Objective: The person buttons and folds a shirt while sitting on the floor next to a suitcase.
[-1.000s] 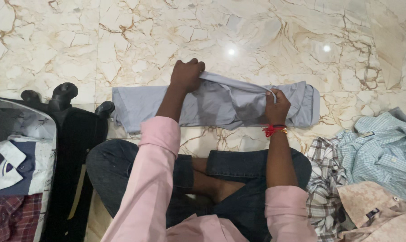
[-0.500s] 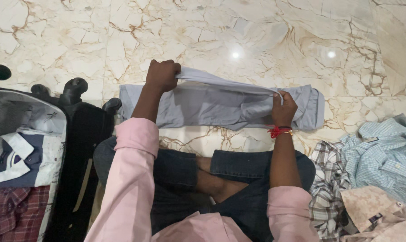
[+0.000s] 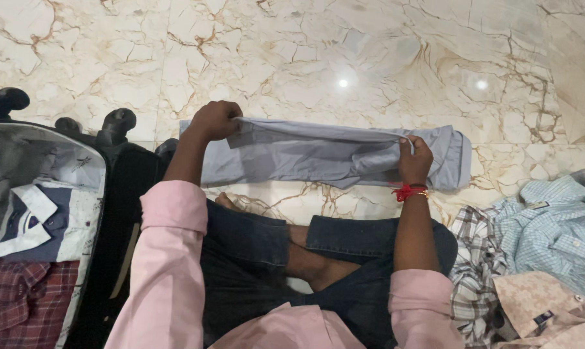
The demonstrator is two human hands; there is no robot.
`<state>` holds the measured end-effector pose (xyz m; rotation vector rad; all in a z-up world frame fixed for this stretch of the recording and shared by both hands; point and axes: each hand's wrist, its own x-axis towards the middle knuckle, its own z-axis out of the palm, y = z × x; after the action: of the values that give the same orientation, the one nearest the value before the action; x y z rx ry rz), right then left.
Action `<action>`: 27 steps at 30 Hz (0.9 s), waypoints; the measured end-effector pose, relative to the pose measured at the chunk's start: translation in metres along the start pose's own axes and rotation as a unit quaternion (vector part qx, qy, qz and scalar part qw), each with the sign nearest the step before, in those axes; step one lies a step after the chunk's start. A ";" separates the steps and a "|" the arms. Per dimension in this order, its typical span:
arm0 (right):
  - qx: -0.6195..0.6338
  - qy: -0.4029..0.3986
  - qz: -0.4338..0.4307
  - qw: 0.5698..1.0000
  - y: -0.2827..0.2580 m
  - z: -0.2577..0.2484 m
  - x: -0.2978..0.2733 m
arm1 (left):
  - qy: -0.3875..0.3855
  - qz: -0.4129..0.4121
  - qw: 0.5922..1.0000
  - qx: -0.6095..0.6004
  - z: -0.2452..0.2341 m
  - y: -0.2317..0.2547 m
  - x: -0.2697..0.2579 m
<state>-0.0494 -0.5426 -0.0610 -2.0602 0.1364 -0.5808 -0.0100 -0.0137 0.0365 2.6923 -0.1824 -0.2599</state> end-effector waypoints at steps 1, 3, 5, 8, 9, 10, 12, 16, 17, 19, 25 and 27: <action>0.014 -0.010 0.003 1.000 0.002 0.000 0.000 | 0.007 0.019 0.999 -0.038 0.002 -0.009 -0.002; 0.029 -0.020 0.007 0.999 0.004 0.001 -0.001 | 0.000 0.021 0.995 -0.097 0.006 -0.023 -0.007; 0.043 -0.045 0.016 0.998 0.003 0.000 -0.002 | -0.008 0.022 0.988 -0.155 0.007 -0.032 -0.014; 0.055 -0.078 0.038 0.995 -0.004 0.000 -0.004 | 0.007 0.025 0.950 -0.312 0.003 -0.037 -0.023; 0.053 -0.077 0.038 0.995 -0.007 0.000 -0.005 | 0.032 0.021 0.941 -0.336 0.002 -0.037 -0.026; 0.045 -0.097 0.073 0.992 -0.010 0.000 -0.006 | 0.058 0.016 0.931 -0.359 -0.001 -0.037 -0.028; 0.035 -0.119 0.110 0.986 -0.015 -0.001 -0.010 | 0.081 0.007 0.913 -0.400 -0.003 -0.035 -0.029; -0.030 -0.205 0.036 0.978 -0.012 -0.004 -0.012 | 0.141 -0.011 0.877 -0.459 -0.005 -0.036 -0.031; -0.057 -0.223 -0.003 0.973 -0.008 -0.003 -0.012 | 0.141 -0.011 0.877 -0.459 -0.006 -0.037 -0.031; -0.075 -0.226 -0.004 0.971 0.001 0.001 -0.011 | 0.152 -0.001 0.863 -0.483 -0.007 -0.039 -0.035; -0.165 -0.266 0.058 0.948 0.011 -0.002 -0.013 | 0.108 -0.028 0.859 -0.499 -0.024 -0.023 -0.050; -0.205 -0.298 0.095 0.927 0.013 -0.005 -0.012 | 0.069 -0.036 0.868 -0.490 -0.033 -0.018 -0.054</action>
<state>-0.0608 -0.5495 -0.0743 -2.4999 0.1017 0.2318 -0.0545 0.0248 0.0661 1.6887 0.0859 -0.1219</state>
